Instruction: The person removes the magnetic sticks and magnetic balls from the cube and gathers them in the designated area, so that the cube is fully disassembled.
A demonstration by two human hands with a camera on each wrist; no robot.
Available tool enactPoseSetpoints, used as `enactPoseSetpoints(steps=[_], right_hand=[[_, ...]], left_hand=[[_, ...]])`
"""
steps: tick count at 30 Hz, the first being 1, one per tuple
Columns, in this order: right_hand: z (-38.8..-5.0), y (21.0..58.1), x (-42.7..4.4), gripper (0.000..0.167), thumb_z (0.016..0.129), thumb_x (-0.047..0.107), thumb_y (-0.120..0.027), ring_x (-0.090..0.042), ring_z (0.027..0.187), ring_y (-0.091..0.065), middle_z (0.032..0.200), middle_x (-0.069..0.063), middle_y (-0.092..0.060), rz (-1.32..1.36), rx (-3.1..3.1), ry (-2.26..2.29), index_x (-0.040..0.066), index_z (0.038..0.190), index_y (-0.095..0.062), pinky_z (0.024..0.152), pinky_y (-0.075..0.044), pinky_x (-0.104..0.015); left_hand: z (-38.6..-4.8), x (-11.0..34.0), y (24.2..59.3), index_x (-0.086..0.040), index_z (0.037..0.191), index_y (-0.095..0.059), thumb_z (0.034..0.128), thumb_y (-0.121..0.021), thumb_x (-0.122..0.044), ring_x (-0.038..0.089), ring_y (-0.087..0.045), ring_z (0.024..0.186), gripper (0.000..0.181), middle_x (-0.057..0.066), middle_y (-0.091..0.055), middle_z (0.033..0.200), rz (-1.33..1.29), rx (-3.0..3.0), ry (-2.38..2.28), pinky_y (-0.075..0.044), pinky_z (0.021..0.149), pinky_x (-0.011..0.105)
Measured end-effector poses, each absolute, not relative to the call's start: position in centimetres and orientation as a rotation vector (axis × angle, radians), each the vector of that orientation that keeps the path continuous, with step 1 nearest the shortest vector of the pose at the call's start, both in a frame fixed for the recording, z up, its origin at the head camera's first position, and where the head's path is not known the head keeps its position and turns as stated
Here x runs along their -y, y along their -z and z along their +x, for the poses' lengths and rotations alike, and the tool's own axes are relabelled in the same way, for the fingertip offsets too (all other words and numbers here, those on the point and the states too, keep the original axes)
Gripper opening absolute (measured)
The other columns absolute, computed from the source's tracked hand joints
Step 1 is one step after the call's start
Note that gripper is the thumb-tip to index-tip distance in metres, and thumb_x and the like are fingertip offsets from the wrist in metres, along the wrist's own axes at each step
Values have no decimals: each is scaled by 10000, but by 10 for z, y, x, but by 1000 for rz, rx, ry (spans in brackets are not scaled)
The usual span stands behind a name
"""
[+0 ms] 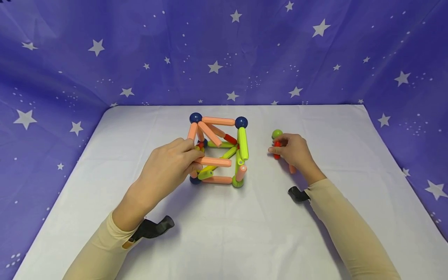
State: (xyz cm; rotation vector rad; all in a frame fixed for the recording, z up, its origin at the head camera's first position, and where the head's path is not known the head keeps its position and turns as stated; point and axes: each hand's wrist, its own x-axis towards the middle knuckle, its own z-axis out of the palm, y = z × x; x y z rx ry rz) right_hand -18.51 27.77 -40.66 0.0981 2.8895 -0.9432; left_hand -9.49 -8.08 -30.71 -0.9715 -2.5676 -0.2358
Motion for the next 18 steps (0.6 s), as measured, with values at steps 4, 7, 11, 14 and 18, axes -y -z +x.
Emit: enactPoseSetpoints(steps=[4,7,11,14,18], right_hand=[[-183,405,-274,508,775,399,-825,-278,911,-544,1029,-117,-625,102,-2891,925,103,1162,-680,723,-456,-385],[-181,404,-272,508,765,405,-832,-254,794,-592,961,-101,-624,89,-2910,879,89,1124,-664,605,-497,-368],[-179,403,-271,490,756,429,-832,-240,659,-603,855,-86,-633,93,-2915,848,64,1019,-638,484,-490,-353],[-178,403,-271,503,748,478,-821,-238,686,-585,821,-76,-631,122,-2913,822,69,967,-627,510,-479,-335],[-176,403,-271,539,764,531,-785,-237,698,-564,856,-85,-603,180,-2874,842,73,987,-609,496,-469,-336]], left_hand=[[-95,81,307,-127,910,-733,773,-836,-272,147,-499,720,224,-24,-529,810,-974,2568,234,-484,587,275],[-95,81,307,-129,909,-734,775,-835,-265,147,-498,718,216,-25,-529,808,-975,2566,240,-482,585,276],[-96,81,307,-130,913,-735,782,-831,-256,145,-494,713,206,-26,-523,802,-976,2567,248,-477,576,273],[-96,81,307,-129,916,-735,785,-828,-258,146,-495,713,206,-26,-525,803,-976,2566,248,-477,576,274],[-96,81,307,-128,915,-734,785,-827,-266,148,-499,718,211,-24,-529,809,-976,2563,242,-481,579,275]])
